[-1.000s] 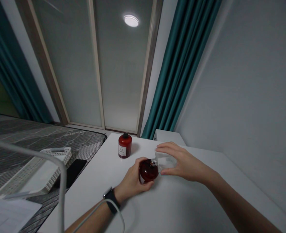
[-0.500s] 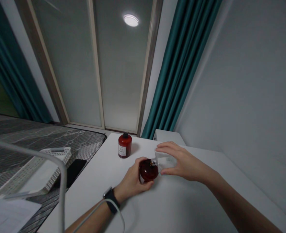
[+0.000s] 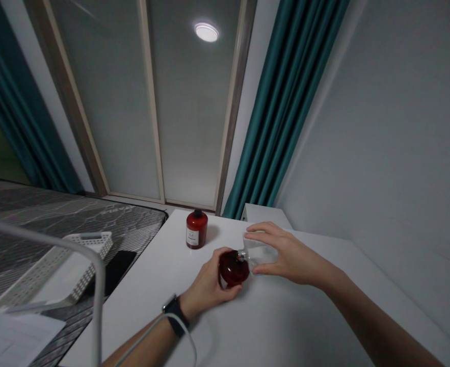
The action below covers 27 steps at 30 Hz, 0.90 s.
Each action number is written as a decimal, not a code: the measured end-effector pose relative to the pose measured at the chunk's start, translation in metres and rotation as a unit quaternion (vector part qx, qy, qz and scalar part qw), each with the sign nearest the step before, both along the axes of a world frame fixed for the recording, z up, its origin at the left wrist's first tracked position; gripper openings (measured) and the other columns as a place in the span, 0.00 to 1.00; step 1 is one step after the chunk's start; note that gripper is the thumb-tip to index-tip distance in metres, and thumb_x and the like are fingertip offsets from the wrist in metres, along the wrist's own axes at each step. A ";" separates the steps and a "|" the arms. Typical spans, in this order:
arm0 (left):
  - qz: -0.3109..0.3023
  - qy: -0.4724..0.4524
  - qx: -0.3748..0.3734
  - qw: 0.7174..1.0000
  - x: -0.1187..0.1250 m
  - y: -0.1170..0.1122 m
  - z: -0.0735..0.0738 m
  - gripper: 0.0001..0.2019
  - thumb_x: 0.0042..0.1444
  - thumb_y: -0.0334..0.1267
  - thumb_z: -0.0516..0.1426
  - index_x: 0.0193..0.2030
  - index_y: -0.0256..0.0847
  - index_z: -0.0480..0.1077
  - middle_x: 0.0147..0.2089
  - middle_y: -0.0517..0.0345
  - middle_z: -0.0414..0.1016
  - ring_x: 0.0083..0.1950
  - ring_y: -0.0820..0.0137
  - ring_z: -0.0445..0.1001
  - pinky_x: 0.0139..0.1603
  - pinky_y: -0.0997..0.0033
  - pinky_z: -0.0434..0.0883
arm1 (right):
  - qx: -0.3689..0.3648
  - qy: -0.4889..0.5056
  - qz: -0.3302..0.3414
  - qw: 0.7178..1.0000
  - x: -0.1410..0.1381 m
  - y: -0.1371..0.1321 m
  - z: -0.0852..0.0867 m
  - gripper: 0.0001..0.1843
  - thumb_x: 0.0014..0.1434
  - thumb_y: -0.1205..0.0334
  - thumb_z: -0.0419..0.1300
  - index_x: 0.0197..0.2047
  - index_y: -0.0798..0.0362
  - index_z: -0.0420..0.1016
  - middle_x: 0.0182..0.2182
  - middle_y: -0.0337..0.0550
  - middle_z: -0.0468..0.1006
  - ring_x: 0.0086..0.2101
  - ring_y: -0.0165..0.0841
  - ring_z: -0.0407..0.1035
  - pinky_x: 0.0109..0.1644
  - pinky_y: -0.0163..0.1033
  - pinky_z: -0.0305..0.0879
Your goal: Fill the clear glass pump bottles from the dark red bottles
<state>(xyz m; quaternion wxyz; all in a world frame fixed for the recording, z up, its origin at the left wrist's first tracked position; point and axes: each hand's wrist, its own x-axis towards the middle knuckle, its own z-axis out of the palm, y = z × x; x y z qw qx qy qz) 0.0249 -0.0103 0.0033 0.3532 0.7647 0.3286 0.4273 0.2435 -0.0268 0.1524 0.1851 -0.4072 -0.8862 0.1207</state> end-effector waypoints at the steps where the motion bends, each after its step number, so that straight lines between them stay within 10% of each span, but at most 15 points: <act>1: 0.000 -0.001 0.001 1.000 0.000 0.000 0.000 0.36 0.46 0.35 0.66 0.61 0.42 0.56 0.58 0.47 0.71 0.58 0.55 0.73 0.61 0.53 0.69 | 0.001 0.000 0.000 1.000 0.000 0.000 0.000 0.32 0.53 0.55 0.72 0.61 0.45 0.72 0.59 0.50 0.71 0.59 0.45 0.65 0.64 0.54 0.63; 27: -0.001 0.000 0.004 1.000 0.000 0.001 -0.001 0.36 0.46 0.34 0.67 0.61 0.42 0.56 0.58 0.48 0.70 0.58 0.56 0.73 0.61 0.54 0.69 | -0.001 -0.013 -0.003 1.000 -0.001 -0.001 0.002 0.33 0.53 0.56 0.72 0.61 0.47 0.71 0.59 0.50 0.71 0.59 0.45 0.64 0.65 0.54 0.63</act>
